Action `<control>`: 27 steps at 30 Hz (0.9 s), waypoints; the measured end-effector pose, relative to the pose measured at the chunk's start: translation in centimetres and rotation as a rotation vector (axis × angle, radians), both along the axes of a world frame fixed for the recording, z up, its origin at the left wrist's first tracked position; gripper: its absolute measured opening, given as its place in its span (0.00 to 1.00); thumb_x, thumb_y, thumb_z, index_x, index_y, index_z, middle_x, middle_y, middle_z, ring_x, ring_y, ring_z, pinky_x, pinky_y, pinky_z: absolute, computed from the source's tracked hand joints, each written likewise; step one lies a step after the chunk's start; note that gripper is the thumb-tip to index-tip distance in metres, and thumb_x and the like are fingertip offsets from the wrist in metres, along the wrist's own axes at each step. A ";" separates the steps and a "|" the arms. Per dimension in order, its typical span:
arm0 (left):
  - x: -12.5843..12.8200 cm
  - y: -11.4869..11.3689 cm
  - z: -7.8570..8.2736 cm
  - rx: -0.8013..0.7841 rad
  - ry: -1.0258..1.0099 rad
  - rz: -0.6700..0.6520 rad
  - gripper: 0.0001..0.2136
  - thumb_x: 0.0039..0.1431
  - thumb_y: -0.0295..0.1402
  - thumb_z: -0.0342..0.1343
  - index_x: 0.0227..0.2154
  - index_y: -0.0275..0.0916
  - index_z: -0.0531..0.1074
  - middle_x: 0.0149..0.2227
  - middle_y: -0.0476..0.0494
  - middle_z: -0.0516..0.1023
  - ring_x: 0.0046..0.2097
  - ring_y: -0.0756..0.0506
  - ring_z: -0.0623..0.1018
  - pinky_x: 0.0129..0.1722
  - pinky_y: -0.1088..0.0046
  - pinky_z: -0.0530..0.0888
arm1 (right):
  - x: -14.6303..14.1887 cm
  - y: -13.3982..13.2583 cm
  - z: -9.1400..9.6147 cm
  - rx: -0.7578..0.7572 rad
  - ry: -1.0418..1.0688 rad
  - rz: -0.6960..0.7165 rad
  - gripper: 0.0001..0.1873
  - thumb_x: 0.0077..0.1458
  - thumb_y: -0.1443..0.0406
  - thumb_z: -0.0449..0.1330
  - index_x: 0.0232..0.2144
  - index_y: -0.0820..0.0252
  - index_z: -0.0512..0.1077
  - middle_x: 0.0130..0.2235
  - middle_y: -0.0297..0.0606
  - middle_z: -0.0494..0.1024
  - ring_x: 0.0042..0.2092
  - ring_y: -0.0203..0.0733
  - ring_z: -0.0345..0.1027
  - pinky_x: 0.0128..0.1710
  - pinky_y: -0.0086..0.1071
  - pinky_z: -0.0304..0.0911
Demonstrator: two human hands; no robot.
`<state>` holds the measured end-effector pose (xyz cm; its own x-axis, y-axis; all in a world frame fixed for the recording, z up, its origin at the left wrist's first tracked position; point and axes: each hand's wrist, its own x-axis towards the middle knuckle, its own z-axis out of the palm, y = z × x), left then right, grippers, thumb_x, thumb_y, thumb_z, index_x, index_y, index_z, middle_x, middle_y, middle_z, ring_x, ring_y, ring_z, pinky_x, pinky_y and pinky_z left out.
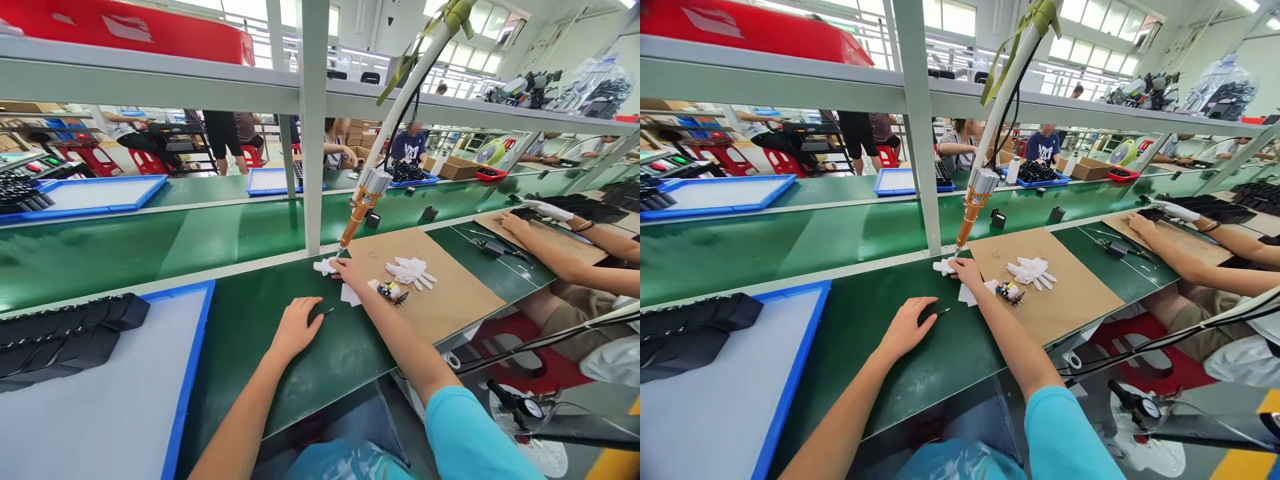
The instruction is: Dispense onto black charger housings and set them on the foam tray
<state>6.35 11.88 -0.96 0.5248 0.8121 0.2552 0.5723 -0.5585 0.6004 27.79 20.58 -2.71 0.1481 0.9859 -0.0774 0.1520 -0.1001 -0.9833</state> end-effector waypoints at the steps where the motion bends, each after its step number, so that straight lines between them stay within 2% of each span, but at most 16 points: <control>1: 0.1 0.3 0.3 -0.015 -0.058 0.047 0.15 0.61 0.33 0.51 0.50 0.42 0.69 0.50 0.42 0.75 0.53 0.41 0.72 0.52 0.60 0.70 | -0.3 -0.6 0.0 0.002 0.007 0.020 0.12 0.60 0.60 0.58 0.40 0.65 0.71 0.38 0.37 0.75 0.36 0.35 0.71 0.34 0.32 0.71; 3: 0.7 1.1 1.2 -0.012 -0.166 0.139 0.16 0.62 0.36 0.50 0.52 0.42 0.68 0.51 0.42 0.75 0.53 0.42 0.72 0.52 0.60 0.70 | -1.0 -2.1 0.0 0.011 0.020 0.066 0.12 0.57 0.59 0.60 0.35 0.65 0.73 0.33 0.34 0.76 0.32 0.34 0.71 0.32 0.31 0.71; 5: 1.8 2.0 2.7 0.012 -0.221 0.175 0.17 0.62 0.37 0.51 0.53 0.43 0.67 0.51 0.42 0.75 0.53 0.41 0.72 0.52 0.60 0.70 | -1.9 -3.6 0.1 0.025 0.029 0.118 0.14 0.53 0.56 0.62 0.29 0.63 0.75 0.29 0.33 0.75 0.30 0.34 0.70 0.31 0.30 0.71; 8: 3.3 3.5 4.7 -0.013 -0.186 0.124 0.16 0.58 0.36 0.56 0.50 0.44 0.71 0.47 0.44 0.78 0.51 0.41 0.73 0.50 0.61 0.70 | -2.9 -5.6 0.3 0.047 0.036 0.185 0.16 0.49 0.53 0.63 0.27 0.61 0.77 0.27 0.32 0.75 0.28 0.35 0.68 0.29 0.30 0.70; 11: 3.7 4.5 5.4 -0.113 -0.125 0.016 0.11 0.55 0.37 0.58 0.40 0.42 0.77 0.38 0.46 0.81 0.41 0.42 0.77 0.43 0.64 0.72 | -3.1 -7.2 0.3 0.071 0.038 0.226 0.15 0.46 0.54 0.64 0.27 0.61 0.76 0.25 0.33 0.73 0.28 0.36 0.67 0.29 0.31 0.68; 13: 3.2 4.7 5.2 -0.171 -0.162 -0.022 0.11 0.54 0.40 0.59 0.39 0.42 0.78 0.36 0.47 0.81 0.38 0.43 0.78 0.41 0.66 0.72 | -2.6 -7.9 0.4 0.095 0.051 0.249 0.15 0.43 0.55 0.66 0.28 0.62 0.76 0.26 0.33 0.74 0.29 0.36 0.67 0.31 0.32 0.67; 18: 1.8 4.7 3.7 -0.198 -0.310 -0.049 0.13 0.53 0.41 0.60 0.41 0.44 0.78 0.39 0.46 0.81 0.41 0.44 0.77 0.41 0.67 0.72 | -1.9 -8.5 0.7 0.152 0.108 0.305 0.23 0.43 0.53 0.66 0.39 0.62 0.75 0.36 0.37 0.77 0.36 0.39 0.70 0.40 0.34 0.67; 22: 1.8 4.8 2.8 -0.190 -0.376 -0.031 0.11 0.52 0.40 0.61 0.38 0.45 0.80 0.37 0.46 0.80 0.38 0.46 0.76 0.38 0.68 0.73 | -2.4 -8.3 0.7 0.203 0.062 0.285 0.22 0.48 0.50 0.62 0.36 0.62 0.75 0.33 0.37 0.76 0.35 0.39 0.68 0.38 0.34 0.65; 27: 2.7 4.4 2.1 -0.146 -0.441 -0.084 0.07 0.53 0.37 0.61 0.35 0.43 0.80 0.39 0.45 0.79 0.40 0.46 0.76 0.36 0.70 0.74 | -2.7 -8.5 0.5 0.302 -0.111 0.174 0.19 0.50 0.50 0.61 0.27 0.61 0.73 0.28 0.35 0.72 0.31 0.38 0.62 0.33 0.32 0.58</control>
